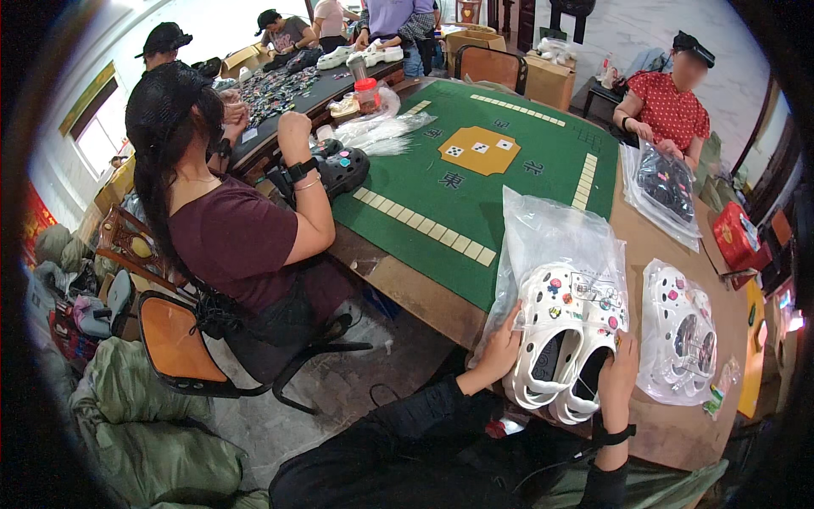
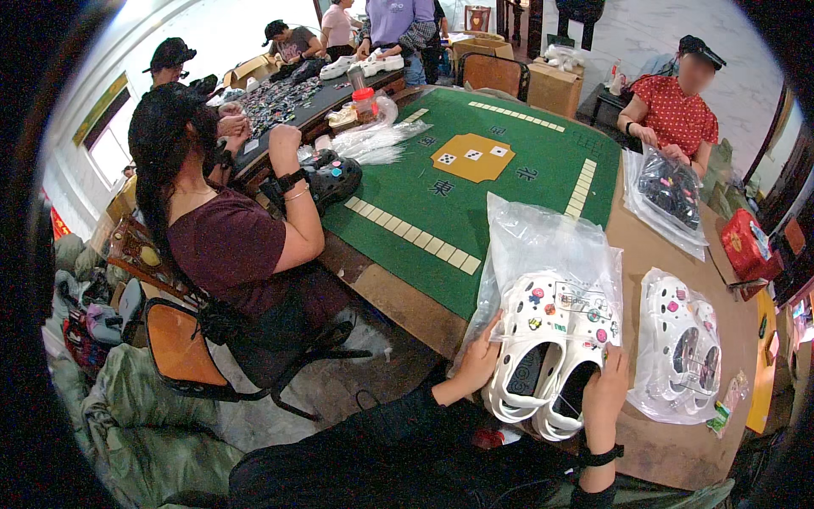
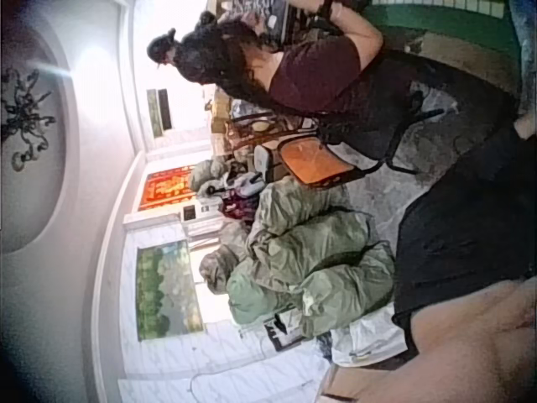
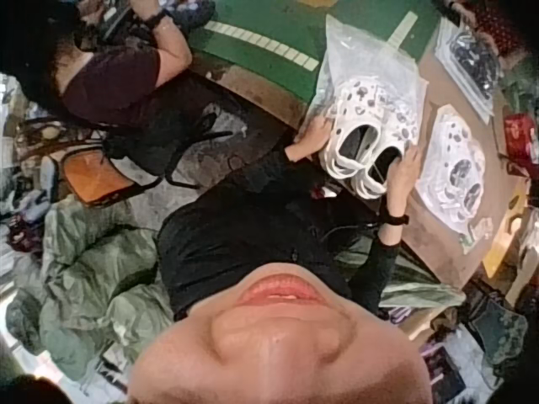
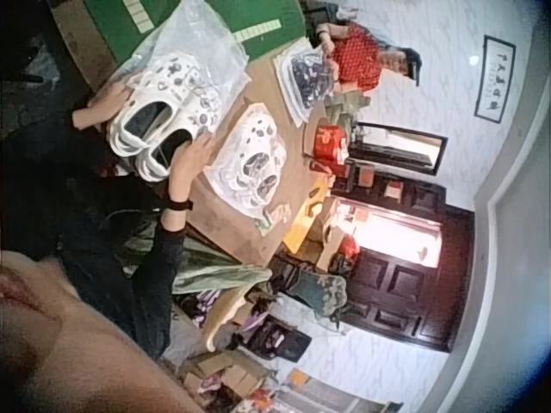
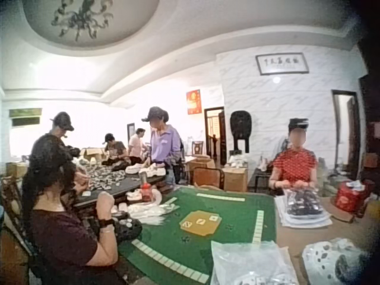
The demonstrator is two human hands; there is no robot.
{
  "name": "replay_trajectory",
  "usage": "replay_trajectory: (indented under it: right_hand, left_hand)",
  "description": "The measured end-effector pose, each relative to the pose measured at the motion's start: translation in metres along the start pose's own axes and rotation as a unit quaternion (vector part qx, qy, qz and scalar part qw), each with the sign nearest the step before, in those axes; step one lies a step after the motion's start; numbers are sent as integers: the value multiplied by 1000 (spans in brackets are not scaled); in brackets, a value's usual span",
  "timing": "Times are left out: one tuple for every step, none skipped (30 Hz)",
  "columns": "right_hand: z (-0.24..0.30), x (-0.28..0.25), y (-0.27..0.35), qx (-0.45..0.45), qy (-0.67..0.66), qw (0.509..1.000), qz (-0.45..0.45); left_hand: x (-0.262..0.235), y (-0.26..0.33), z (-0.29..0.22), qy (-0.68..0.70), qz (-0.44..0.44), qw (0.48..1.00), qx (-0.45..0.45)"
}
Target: The recorder is checking and packing white clogs with colorful decorative accessories into plastic bags and placing them in a larger sack.
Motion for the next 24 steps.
replay_trajectory:
  right_hand:
    - [0,-1,0,-2,2,1000,-3]
    - [0,-2,1,-1,3,1000,-4]
    - [1,-2,0,-2,0,1000,-2]
    - [2,-1,0,-4,-4,1000,-1]
    - [2,0,0,-4,-5,1000,0]
    - [2,0,0,-7,-6,1000,-1]
    - [2,1,0,-9,-6,1000,-3]
    - [1,2,0,-9,-7,1000,-2]
    - [-1,1,0,-8,-7,1000,-4]
    - [-2,0,0,-7,-8,1000,-6]
    - [-2,0,0,-7,-6,1000,-7]
    - [-2,0,0,-7,-8,1000,-7]
    - [-2,0,0,-7,-10,1000,-7]
    - [-1,0,0,-7,-10,1000,-7]
    - [0,0,0,-4,-9,1000,-5]
    - [0,0,0,-1,-8,1000,-4]
    - [-1,0,0,-1,-8,1000,-4]
    - [-2,0,0,-2,-5,1000,-5]
    - [-3,0,1,-3,-2,1000,-7]
    - [-3,0,1,-2,-2,1000,-7]
    - [-1,0,1,-5,-4,1000,-7]
    - [0,0,1,-7,-6,1000,-8]
    - [-1,1,1,-7,-7,1000,-7]
    - [-1,1,1,-6,-7,1000,-8]
  left_hand:
    - [0,0,-2,1,0,1000,2]
    - [0,0,-3,2,1,1000,2]
    - [-1,0,-3,0,10,1000,-7]
    - [0,1,-2,-1,19,1000,-17]
    - [0,1,-1,-2,18,1000,-17]
    - [-2,1,-2,-2,2,1000,3]
    - [-4,0,-5,-2,-14,1000,23]
    - [-4,0,-4,-3,-14,1000,23]
    - [-2,0,-1,0,-3,1000,10]
    - [1,0,2,2,7,1000,-3]
    - [2,0,2,4,8,1000,-2]
    - [1,0,0,1,-3,1000,12]
    - [-1,0,-2,-1,-14,1000,27]
    - [-1,0,-2,-2,-15,1000,27]
    - [-1,0,-2,-1,-15,1000,26]
    - [-2,0,-3,0,-16,1000,25]
    - [-2,0,-4,0,-16,1000,24]
    - [-2,0,-3,-3,-11,1000,17]
    - [-1,0,-1,-6,-6,1000,9]
    - [1,0,0,-5,-6,1000,9]
    - [0,0,2,-14,-7,1000,9]
    - [0,0,3,-23,-8,1000,9]
    - [0,0,5,-23,-8,1000,9]
    - [0,0,4,-15,-9,1000,9]
Point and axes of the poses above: each hand's wrist, its own y-axis away from the middle knuckle, its own x-axis out of the palm, z = x × y, the point moved 10 cm from there along -y, towards the middle knuckle, and after that the axes turned 10 degrees about -y, right-handed, at the moved point
